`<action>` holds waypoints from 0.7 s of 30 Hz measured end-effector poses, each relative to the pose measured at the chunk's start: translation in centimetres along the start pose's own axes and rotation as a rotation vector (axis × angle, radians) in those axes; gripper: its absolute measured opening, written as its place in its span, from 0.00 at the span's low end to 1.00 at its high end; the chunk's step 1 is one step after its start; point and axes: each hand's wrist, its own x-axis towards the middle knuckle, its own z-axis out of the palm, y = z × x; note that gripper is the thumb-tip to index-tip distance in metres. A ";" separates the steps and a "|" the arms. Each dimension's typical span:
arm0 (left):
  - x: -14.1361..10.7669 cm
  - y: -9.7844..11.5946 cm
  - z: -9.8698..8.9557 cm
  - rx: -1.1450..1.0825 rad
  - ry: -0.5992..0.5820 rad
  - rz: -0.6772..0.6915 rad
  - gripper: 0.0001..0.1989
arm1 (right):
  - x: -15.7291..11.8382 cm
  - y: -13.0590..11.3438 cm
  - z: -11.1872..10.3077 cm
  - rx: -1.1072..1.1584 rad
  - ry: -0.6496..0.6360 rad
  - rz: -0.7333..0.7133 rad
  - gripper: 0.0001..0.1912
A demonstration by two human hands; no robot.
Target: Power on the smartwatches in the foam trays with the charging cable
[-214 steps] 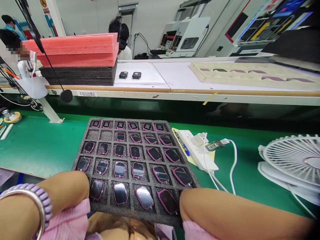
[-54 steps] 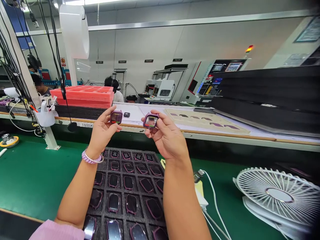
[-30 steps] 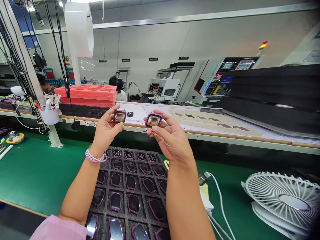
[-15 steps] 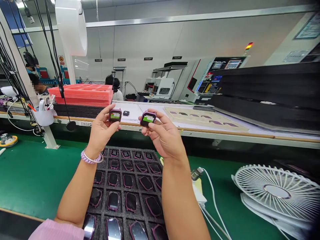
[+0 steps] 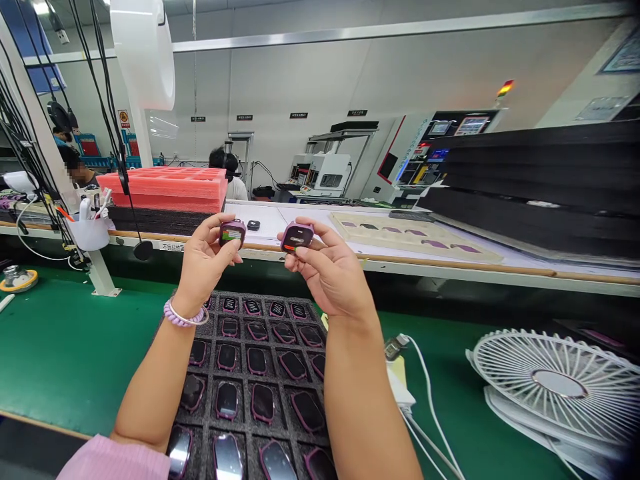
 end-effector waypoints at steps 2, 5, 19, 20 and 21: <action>0.0 0.1 0.0 -0.003 -0.002 -0.011 0.21 | 0.0 0.1 0.0 -0.005 -0.011 0.002 0.24; 0.0 0.2 0.1 -0.026 -0.020 -0.036 0.22 | 0.1 0.2 0.0 -0.015 -0.020 -0.013 0.24; -0.2 0.9 0.4 -0.058 -0.053 -0.060 0.21 | 0.0 -0.4 0.5 -0.040 0.010 -0.015 0.23; -0.4 1.3 0.5 -0.057 -0.055 -0.045 0.21 | -0.2 -0.7 0.6 -0.049 0.015 -0.031 0.22; -0.7 1.8 0.6 -0.055 -0.045 -0.018 0.20 | -0.6 -1.2 0.7 -0.062 0.025 -0.057 0.21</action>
